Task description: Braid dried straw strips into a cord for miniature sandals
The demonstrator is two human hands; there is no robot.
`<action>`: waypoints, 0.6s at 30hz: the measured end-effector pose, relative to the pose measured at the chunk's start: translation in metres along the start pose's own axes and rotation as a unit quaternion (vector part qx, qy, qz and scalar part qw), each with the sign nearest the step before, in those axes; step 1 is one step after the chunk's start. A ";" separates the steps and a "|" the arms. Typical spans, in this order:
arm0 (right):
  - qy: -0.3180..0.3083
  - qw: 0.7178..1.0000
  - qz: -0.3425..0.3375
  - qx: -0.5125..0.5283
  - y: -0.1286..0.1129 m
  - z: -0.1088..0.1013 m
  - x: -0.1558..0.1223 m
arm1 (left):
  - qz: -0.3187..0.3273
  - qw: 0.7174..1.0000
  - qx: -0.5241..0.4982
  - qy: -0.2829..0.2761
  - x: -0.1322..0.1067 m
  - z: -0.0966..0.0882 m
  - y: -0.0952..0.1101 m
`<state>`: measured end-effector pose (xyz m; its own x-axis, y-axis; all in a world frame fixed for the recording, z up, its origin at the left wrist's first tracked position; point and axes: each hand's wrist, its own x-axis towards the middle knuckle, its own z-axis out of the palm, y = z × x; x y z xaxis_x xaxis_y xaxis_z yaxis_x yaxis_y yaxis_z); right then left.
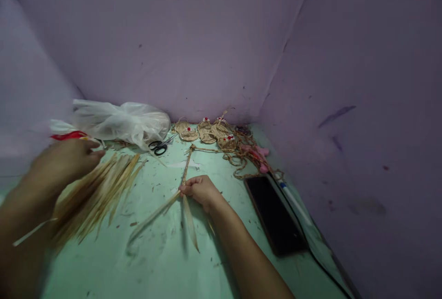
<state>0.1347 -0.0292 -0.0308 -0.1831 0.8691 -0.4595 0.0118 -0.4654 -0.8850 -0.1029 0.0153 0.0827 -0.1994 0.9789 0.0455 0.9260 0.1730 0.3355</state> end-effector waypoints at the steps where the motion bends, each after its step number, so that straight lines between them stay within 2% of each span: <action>1: -0.004 1.000 -0.001 -0.001 0.000 0.000 0.000 | 0.013 1.000 -0.017 0.018 -0.003 0.005 0.005; 2: -0.007 1.000 -0.003 -0.002 0.000 0.000 0.000 | 0.017 0.997 -0.070 0.001 -0.009 0.013 0.013; 3: -0.011 1.000 -0.004 -0.003 0.000 0.000 -0.001 | 0.025 0.987 -0.139 -0.072 -0.016 0.025 0.023; 5: -0.018 1.000 -0.006 -0.001 -0.001 -0.001 -0.002 | 0.015 0.943 -0.225 -0.246 -0.032 0.054 0.045; 6: -0.022 1.000 -0.010 0.005 -0.001 -0.001 -0.002 | 0.011 0.920 -0.242 -0.308 -0.039 0.068 0.054; 8: -0.035 0.999 -0.014 0.016 -0.001 -0.003 -0.002 | 0.015 0.881 -0.271 -0.387 -0.049 0.091 0.066; 11: -0.072 0.997 -0.026 0.027 0.001 -0.005 -0.001 | 0.026 0.835 -0.335 -0.436 -0.053 0.110 0.067; 13: -0.085 0.995 -0.040 0.017 0.003 -0.007 0.002 | 0.019 0.820 -0.359 -0.446 -0.052 0.115 0.063; 15: -0.075 0.995 -0.058 -0.031 0.005 -0.008 0.004 | 0.005 0.827 -0.344 -0.444 -0.050 0.118 0.061; 18: 0.003 0.975 -0.094 -0.202 0.005 -0.007 0.004 | -0.006 0.865 -0.278 -0.417 -0.051 0.123 0.063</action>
<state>0.1412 -0.0272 -0.0372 -0.2138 0.9344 -0.2851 0.3651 -0.1942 -0.9105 0.0047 -0.0102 -0.0140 0.3073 0.7555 -0.5786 0.5822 0.3317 0.7423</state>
